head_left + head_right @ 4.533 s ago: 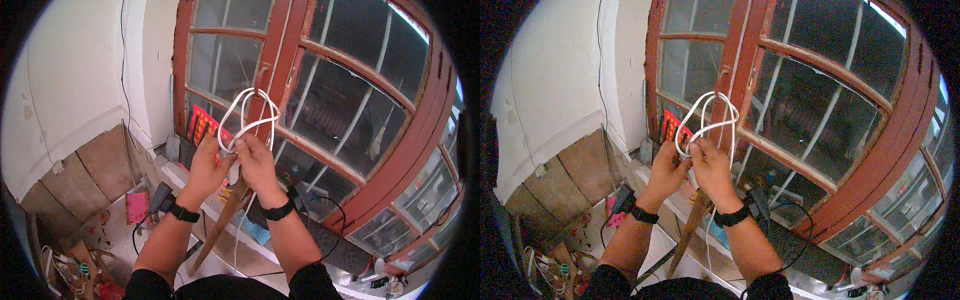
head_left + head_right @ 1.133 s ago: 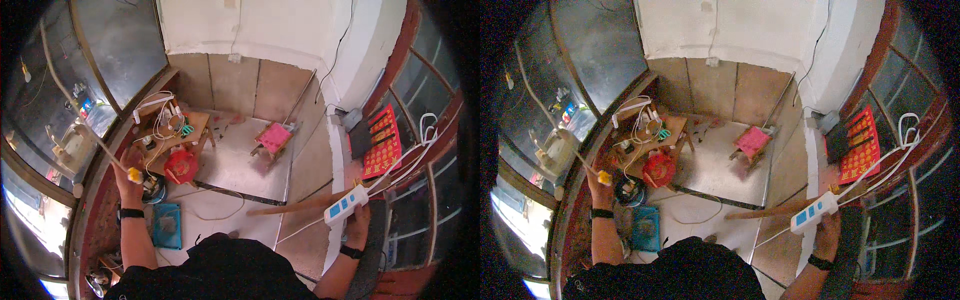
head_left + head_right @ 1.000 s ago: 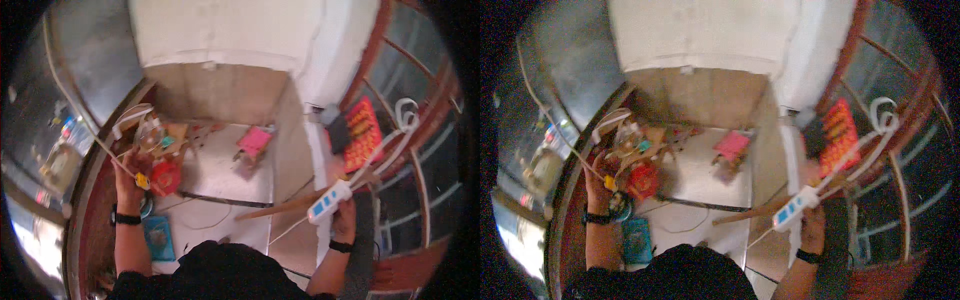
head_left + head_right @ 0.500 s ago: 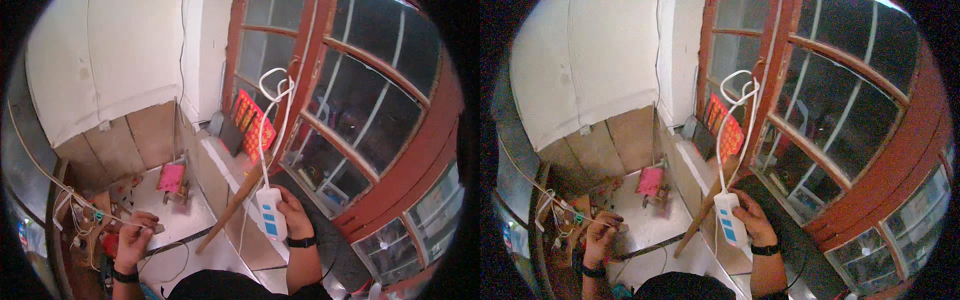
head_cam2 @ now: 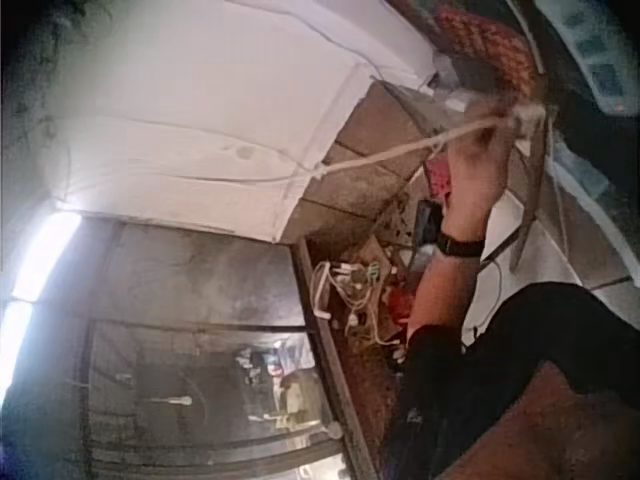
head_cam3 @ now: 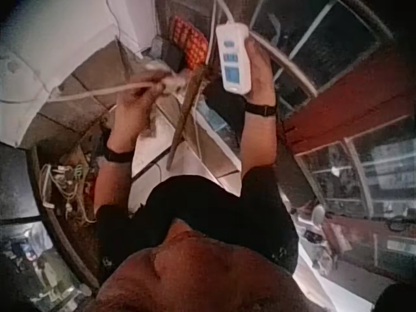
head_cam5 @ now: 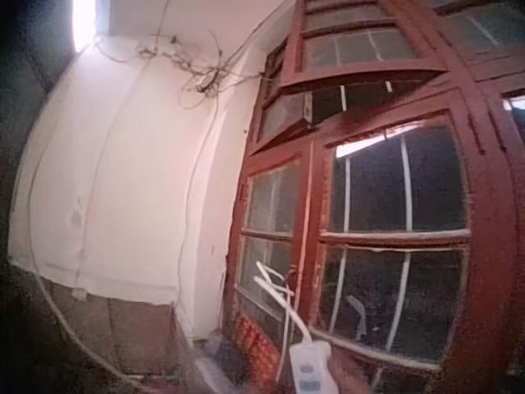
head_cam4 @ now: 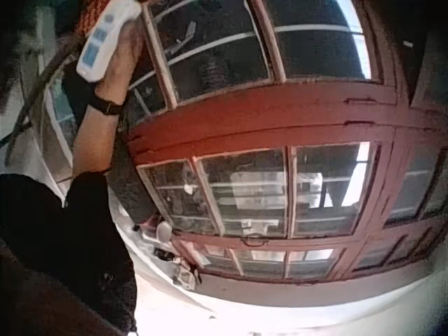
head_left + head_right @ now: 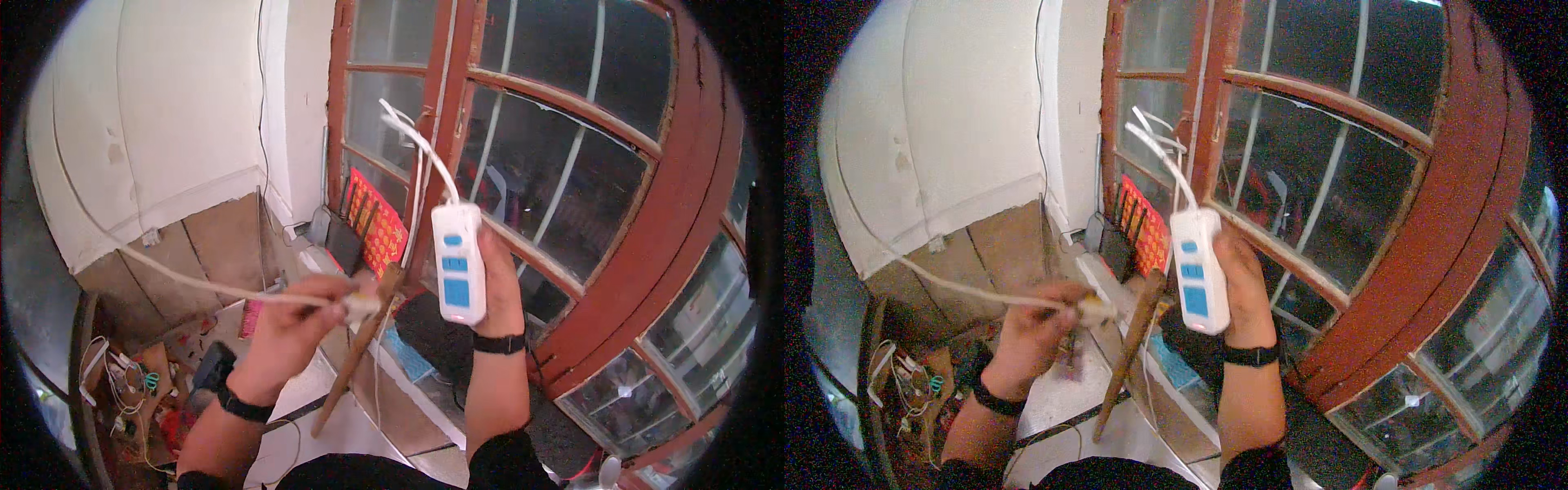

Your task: The person manipulates electrical wires and organizes an extension cord in a utility area.

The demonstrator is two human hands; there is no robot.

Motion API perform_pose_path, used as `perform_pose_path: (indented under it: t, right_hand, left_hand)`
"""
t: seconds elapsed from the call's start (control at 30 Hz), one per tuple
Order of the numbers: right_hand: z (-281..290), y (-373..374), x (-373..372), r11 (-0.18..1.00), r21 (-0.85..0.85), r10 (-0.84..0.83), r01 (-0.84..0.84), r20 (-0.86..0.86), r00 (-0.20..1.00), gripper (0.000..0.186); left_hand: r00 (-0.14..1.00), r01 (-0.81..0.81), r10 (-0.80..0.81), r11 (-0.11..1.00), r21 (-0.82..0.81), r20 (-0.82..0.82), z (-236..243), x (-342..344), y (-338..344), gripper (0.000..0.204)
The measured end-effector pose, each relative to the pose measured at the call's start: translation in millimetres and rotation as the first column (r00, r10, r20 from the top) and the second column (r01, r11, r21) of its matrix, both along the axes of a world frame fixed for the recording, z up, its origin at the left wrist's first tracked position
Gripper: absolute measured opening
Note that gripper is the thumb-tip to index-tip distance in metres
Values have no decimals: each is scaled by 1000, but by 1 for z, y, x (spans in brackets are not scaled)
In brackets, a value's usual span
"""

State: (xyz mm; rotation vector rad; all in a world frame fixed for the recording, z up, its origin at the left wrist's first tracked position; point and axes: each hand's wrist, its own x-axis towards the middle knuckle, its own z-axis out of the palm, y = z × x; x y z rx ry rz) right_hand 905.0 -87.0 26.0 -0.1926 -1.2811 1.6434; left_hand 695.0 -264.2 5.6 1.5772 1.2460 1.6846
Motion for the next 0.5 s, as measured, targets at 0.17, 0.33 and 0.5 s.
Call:
perform_pose_path:
  t: [0.17,0.33,0.5]
  right_hand:
    - [10,12,-21,995,-60,81,-83,-29,996,48]
    - [4,21,-20,982,-94,157,-164,-74,985,49]
    - [2,15,-23,990,-81,116,-119,-50,992,48]
  left_hand:
    - [977,29,-63,986,166,204,45,21,40,25]
    - [990,71,-101,961,267,102,54,35,55,25]
    - [982,62,-100,972,227,158,39,39,61,24]
